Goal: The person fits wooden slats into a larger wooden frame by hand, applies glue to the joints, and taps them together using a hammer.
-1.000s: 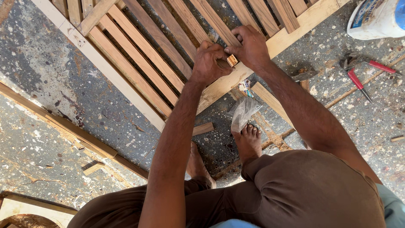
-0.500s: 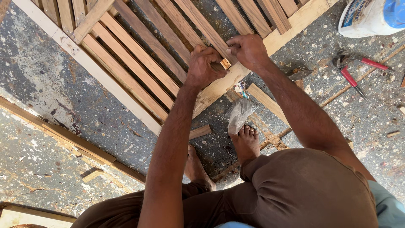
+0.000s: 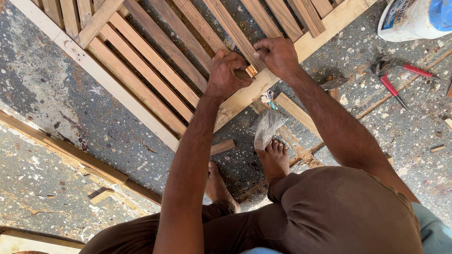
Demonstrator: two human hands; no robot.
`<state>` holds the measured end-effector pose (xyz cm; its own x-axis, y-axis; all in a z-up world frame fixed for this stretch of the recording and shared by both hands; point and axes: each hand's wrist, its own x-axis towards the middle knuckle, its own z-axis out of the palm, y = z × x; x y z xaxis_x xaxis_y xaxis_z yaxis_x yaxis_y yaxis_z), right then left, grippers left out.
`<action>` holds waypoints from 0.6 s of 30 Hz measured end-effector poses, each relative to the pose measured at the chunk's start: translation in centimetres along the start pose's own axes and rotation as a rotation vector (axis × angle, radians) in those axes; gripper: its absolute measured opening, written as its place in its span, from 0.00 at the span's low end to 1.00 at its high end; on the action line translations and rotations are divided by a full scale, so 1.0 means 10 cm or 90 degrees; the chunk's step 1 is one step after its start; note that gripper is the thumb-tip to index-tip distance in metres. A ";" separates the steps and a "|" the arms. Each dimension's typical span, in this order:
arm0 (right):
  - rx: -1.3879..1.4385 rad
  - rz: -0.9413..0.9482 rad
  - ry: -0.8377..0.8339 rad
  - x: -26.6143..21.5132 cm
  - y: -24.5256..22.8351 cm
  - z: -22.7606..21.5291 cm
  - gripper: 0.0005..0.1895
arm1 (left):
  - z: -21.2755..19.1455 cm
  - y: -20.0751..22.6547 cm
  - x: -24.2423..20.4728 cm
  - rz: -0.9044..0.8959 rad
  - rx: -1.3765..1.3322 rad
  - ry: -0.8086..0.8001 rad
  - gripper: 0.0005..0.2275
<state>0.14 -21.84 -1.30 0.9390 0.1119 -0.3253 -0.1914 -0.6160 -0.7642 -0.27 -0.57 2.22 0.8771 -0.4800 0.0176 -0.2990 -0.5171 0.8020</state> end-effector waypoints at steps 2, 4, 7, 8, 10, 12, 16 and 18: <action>-0.001 0.021 -0.006 -0.01 0.00 0.01 0.13 | 0.01 0.00 -0.01 -0.019 0.003 -0.011 0.18; -0.011 0.021 -0.006 0.01 0.03 0.01 0.13 | 0.01 0.00 0.01 -0.021 0.010 -0.013 0.18; -0.028 0.001 -0.019 0.03 0.09 0.07 0.14 | 0.03 -0.01 -0.01 -0.014 0.014 -0.011 0.19; -0.031 -0.002 -0.030 0.03 0.12 0.06 0.14 | 0.04 -0.01 -0.02 -0.014 0.011 -0.013 0.19; -0.035 -0.011 -0.054 0.04 0.13 0.03 0.17 | 0.02 -0.02 -0.01 -0.018 0.011 -0.017 0.19; -0.041 -0.020 -0.084 0.04 0.11 0.00 0.23 | 0.02 -0.01 0.00 -0.032 0.014 -0.021 0.19; -0.088 -0.019 -0.058 0.01 0.06 0.05 0.22 | 0.05 -0.03 -0.03 -0.020 0.016 -0.008 0.19; -0.061 -0.026 -0.026 0.01 0.07 0.07 0.22 | 0.06 -0.07 -0.03 -0.011 0.016 -0.002 0.19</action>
<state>-0.14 -21.75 -2.28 0.9327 0.1690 -0.3185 -0.1226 -0.6820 -0.7210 -0.55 -0.52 1.32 0.8808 -0.4735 0.0024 -0.2939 -0.5427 0.7868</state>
